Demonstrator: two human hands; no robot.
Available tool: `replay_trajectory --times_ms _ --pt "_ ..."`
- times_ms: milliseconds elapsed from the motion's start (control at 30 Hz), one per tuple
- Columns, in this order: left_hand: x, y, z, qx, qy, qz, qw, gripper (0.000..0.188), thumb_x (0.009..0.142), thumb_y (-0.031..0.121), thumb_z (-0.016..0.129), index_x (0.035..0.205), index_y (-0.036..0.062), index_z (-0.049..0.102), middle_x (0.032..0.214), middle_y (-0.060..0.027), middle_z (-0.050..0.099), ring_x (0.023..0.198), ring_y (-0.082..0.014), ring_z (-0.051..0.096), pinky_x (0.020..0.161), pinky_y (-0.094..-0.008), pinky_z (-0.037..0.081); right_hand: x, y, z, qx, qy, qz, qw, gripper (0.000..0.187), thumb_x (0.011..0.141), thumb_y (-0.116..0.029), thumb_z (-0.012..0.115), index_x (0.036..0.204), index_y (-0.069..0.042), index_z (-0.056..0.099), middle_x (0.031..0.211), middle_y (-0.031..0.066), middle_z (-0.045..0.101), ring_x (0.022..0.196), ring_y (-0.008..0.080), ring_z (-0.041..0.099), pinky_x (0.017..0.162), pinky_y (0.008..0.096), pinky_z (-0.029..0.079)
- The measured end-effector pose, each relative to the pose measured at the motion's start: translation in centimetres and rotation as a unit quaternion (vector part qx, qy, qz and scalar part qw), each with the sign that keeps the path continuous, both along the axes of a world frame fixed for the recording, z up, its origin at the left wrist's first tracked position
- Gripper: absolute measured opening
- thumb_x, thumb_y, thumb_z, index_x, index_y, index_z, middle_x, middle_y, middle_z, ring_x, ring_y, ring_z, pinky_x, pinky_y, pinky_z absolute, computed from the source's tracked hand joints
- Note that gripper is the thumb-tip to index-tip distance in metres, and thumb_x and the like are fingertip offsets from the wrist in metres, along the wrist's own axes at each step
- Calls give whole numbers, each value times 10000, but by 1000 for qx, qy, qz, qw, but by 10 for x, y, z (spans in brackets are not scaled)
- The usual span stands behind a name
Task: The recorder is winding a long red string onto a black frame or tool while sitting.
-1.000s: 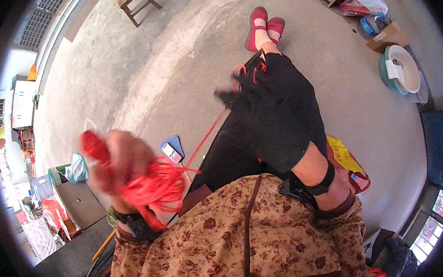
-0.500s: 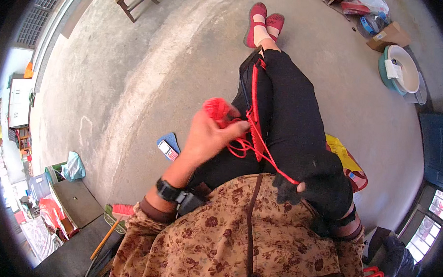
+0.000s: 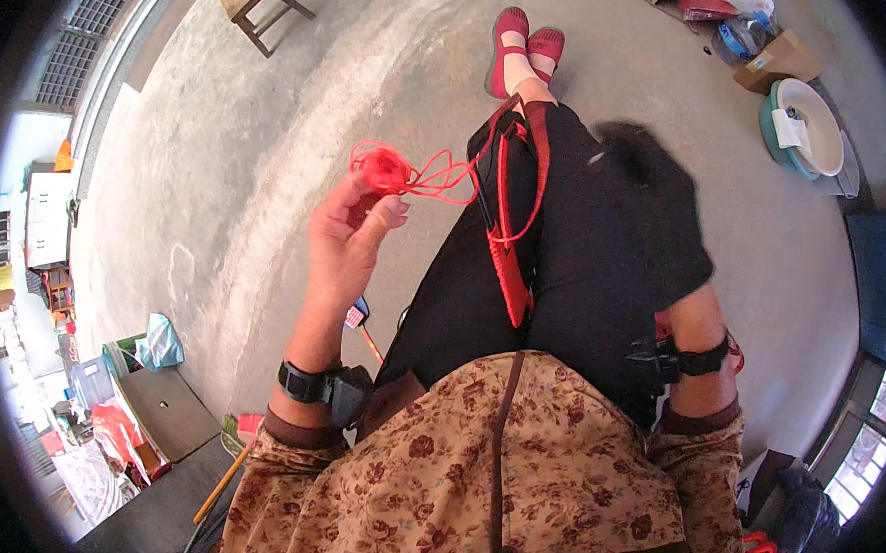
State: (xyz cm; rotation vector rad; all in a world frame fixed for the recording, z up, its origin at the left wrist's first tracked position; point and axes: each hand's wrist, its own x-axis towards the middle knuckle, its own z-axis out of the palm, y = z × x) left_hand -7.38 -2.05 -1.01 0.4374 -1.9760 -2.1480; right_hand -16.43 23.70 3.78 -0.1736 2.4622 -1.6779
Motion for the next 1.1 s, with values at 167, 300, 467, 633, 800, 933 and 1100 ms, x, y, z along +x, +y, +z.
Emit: replay_trajectory --times_ms 167,300,467,633,800,933,1100 --pt "-10 22 -19 -465 16 -161 870 206 771 0 656 974 14 629 844 -135 637 747 -256 643 640 -297 520 10 -36 -57 59 -122 216 967 284 825 -79 616 1107 -52 625 928 78 660 905 156 611 838 293 477" --pt "-11 36 -21 -399 22 -140 906 171 767 29 651 934 19 620 870 -131 650 733 -254 657 625 -314 527 2 -36 -74 64 1 195 979 295 844 -105 613 1132 -43 612 996 100 656 927 177 610 843 295 482" --pt "-3 20 11 -99 -95 -140 981 171 878 123 620 995 -1 616 983 -106 658 820 -144 657 603 -251 529 14 9 -36 -313 -102 -43 943 296 915 -157 504 1138 23 576 1068 132 623 961 234 599 882 346 477" --pt "11 46 31 438 -32 -303 846 376 921 404 534 1053 55 579 1026 -107 594 911 -201 599 660 -267 529 76 50 15 -322 -42 -14 946 283 920 -156 516 1149 1 570 999 83 610 888 176 571 803 300 469" --pt "25 34 19 642 26 -186 743 415 926 429 505 1081 47 548 945 -95 546 756 -174 517 581 -259 489 95 55 19 -332 -85 41 939 272 926 -154 528 1160 -22 564 931 34 597 815 119 542 723 253 460" --pt "69 16 5 519 -148 -131 832 405 920 392 527 1129 46 544 827 -67 554 655 -146 503 479 -247 430 62 19 -7 -260 -227 64 936 265 931 -153 537 1169 -40 560 875 -5 587 757 73 519 660 215 453" --pt "108 4 2 350 -235 -83 903 327 918 288 580 1112 26 575 583 21 456 462 -54 377 402 -205 284 52 -42 -50 58 -75 163 982 316 833 -223 685 1087 -55 598 885 79 644 809 176 614 729 315 501"
